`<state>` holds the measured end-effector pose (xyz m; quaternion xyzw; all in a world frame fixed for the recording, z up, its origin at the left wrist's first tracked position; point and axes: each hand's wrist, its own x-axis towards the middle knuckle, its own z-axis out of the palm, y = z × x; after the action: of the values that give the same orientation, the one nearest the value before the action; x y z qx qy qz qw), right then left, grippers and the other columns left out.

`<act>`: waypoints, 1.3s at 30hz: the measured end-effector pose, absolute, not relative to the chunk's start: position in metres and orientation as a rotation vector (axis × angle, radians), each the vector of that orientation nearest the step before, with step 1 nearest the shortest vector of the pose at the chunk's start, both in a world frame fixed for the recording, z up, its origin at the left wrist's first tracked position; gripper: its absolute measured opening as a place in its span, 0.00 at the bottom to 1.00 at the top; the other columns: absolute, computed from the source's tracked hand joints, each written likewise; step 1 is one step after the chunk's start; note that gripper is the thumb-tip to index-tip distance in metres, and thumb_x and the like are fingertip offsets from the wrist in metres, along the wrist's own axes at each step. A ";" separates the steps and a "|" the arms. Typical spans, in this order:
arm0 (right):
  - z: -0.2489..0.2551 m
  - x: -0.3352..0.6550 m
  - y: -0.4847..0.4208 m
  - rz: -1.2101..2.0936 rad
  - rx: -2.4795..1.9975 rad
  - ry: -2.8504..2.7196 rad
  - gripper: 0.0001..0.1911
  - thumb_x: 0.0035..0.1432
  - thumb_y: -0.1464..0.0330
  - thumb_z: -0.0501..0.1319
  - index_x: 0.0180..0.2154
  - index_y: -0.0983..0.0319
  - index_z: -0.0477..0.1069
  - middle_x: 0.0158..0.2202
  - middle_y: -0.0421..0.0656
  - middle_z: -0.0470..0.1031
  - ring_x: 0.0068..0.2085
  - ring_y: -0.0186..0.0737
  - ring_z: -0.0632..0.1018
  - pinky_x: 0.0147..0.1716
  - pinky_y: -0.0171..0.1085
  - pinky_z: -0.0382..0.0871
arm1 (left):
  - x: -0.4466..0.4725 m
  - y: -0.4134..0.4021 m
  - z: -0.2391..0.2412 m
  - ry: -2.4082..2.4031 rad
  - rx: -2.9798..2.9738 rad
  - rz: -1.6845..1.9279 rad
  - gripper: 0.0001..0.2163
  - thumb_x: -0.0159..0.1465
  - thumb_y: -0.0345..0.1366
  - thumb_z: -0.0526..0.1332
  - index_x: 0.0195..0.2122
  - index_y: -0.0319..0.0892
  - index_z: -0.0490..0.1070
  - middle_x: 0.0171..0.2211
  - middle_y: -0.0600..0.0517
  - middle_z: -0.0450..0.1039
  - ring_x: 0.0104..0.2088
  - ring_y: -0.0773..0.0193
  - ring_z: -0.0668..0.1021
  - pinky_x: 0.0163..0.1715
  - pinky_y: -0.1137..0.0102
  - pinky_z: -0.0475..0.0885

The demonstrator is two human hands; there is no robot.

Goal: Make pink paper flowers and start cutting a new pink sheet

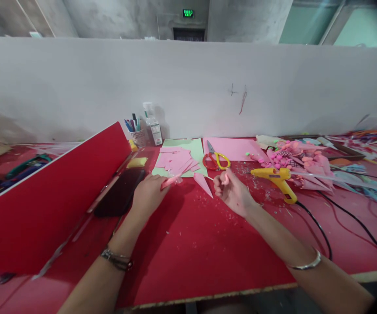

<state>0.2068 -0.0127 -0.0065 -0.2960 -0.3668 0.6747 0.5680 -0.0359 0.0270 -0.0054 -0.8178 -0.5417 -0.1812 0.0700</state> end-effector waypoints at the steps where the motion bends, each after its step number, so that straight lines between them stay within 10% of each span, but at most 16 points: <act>1: -0.008 0.205 -0.013 1.593 -0.712 -0.876 0.16 0.53 0.59 0.56 0.21 0.61 0.58 0.23 0.36 0.63 0.21 0.27 0.65 0.21 0.29 0.60 | -0.037 0.026 -0.006 -1.680 -2.401 -0.477 0.11 0.60 0.39 0.51 0.35 0.42 0.70 0.31 0.47 0.72 0.34 0.57 0.72 0.28 0.70 0.63; 7: -0.015 0.200 -0.013 1.557 -0.699 -0.961 0.04 0.50 0.70 0.61 0.31 0.62 0.68 0.28 0.37 0.70 0.27 0.25 0.69 0.29 0.26 0.63 | -0.032 0.023 -0.014 -1.734 -2.173 -0.398 0.18 0.56 0.38 0.55 0.47 0.38 0.63 0.41 0.42 0.68 0.42 0.49 0.69 0.35 0.62 0.65; 14: -0.017 0.198 -0.014 1.818 -0.586 -1.025 0.14 0.58 0.62 0.53 0.42 0.61 0.69 0.42 0.45 0.71 0.39 0.33 0.73 0.39 0.33 0.65 | -0.012 0.017 -0.010 -1.263 -2.522 -0.948 0.20 0.60 0.38 0.53 0.52 0.38 0.56 0.47 0.42 0.63 0.48 0.56 0.64 0.48 0.62 0.60; 23: -0.016 0.191 -0.025 2.100 -0.429 -1.123 0.41 0.55 0.46 0.30 0.44 0.66 0.69 0.45 0.51 0.69 0.46 0.43 0.69 0.45 0.41 0.61 | 0.010 0.003 -0.009 -0.849 -2.816 -0.954 0.11 0.64 0.33 0.45 0.37 0.39 0.66 0.30 0.49 0.69 0.32 0.63 0.69 0.34 0.70 0.64; 33: -0.017 0.201 -0.011 1.778 -0.543 -0.983 0.32 0.58 0.51 0.38 0.35 0.64 0.72 0.28 0.43 0.68 0.30 0.32 0.68 0.32 0.32 0.61 | 0.003 0.005 -0.014 -1.661 -2.735 -1.506 0.22 0.63 0.40 0.44 0.12 0.42 0.52 0.11 0.58 0.50 0.14 0.71 0.58 0.19 0.72 0.53; 39: -0.019 0.200 -0.009 1.698 -0.616 -0.962 0.24 0.57 0.54 0.45 0.33 0.63 0.72 0.25 0.40 0.64 0.27 0.31 0.65 0.28 0.31 0.59 | 0.009 0.011 -0.016 -1.807 -2.723 -2.103 0.11 0.62 0.39 0.48 0.25 0.41 0.62 0.18 0.59 0.53 0.18 0.72 0.58 0.19 0.75 0.54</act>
<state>0.1995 -0.0092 -0.0193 -0.2572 -0.4014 0.7083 0.5207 0.0089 0.0108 -0.0156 -0.6527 -0.4331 -0.5041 -0.3637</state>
